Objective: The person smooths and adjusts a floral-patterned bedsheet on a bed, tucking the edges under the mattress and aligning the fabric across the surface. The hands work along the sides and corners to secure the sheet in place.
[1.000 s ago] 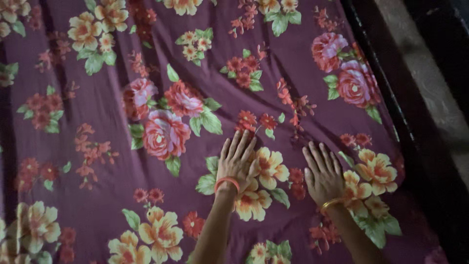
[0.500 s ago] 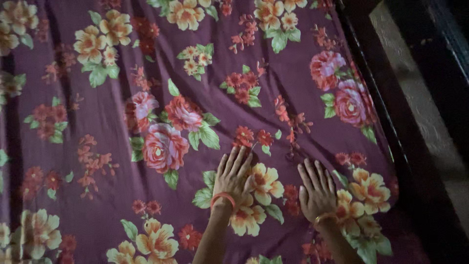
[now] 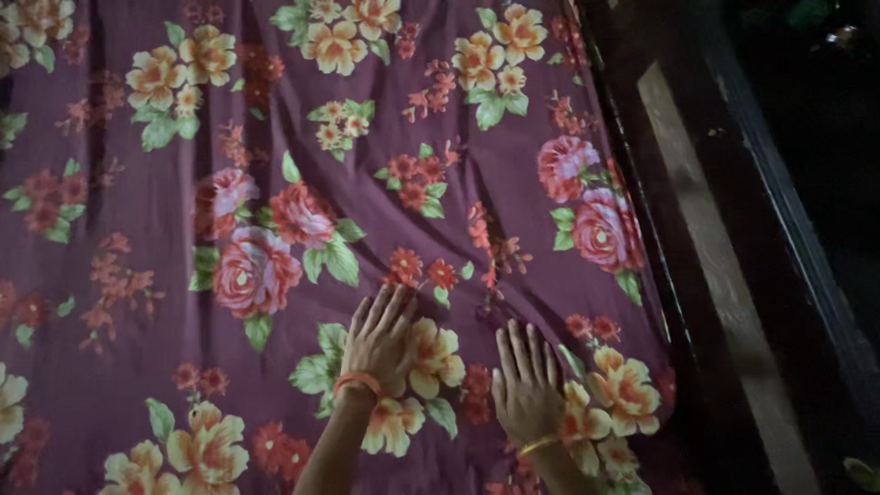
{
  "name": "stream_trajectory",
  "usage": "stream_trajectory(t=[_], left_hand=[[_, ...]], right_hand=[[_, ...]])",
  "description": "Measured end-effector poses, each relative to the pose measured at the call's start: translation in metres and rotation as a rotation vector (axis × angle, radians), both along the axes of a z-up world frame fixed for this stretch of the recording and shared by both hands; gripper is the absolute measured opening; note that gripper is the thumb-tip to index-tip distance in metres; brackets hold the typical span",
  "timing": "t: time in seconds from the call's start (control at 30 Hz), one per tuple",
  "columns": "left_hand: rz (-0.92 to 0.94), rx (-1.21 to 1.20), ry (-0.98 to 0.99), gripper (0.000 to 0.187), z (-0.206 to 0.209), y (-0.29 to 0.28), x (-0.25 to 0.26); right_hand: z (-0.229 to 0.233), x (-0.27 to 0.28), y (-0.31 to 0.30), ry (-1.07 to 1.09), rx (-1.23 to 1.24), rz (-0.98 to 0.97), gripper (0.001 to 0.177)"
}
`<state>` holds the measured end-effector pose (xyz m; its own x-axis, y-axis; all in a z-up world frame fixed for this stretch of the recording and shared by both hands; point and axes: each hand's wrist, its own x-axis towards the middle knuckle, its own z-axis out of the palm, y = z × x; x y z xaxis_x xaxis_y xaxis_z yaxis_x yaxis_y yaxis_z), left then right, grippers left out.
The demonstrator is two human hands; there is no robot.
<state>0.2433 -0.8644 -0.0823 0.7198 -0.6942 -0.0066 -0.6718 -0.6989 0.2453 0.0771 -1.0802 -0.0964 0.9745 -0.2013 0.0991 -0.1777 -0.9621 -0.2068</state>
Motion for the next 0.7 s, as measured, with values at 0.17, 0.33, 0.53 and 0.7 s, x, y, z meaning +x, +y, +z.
stream_trajectory(t=[0.17, 0.33, 0.53, 0.7], left_hand=[[0.273, -0.085, 0.026, 0.063, -0.005, -0.036, -0.016], [0.329, -0.099, 0.016, 0.072, -0.007, -0.047, -0.009], [0.454, 0.08, 0.094, 0.073, -0.004, -0.072, -0.006], [0.181, -0.007, 0.035, 0.099, -0.009, -0.11, -0.009]], right_hand=[[-0.014, 0.005, -0.081, 0.109, -0.098, 0.089, 0.057], [-0.029, 0.03, -0.155, -0.069, -0.047, -0.188, 0.056], [-0.032, 0.047, -0.164, 0.07, -0.091, 0.07, 0.062], [-0.038, 0.046, -0.18, 0.141, -0.154, 0.08, 0.073]])
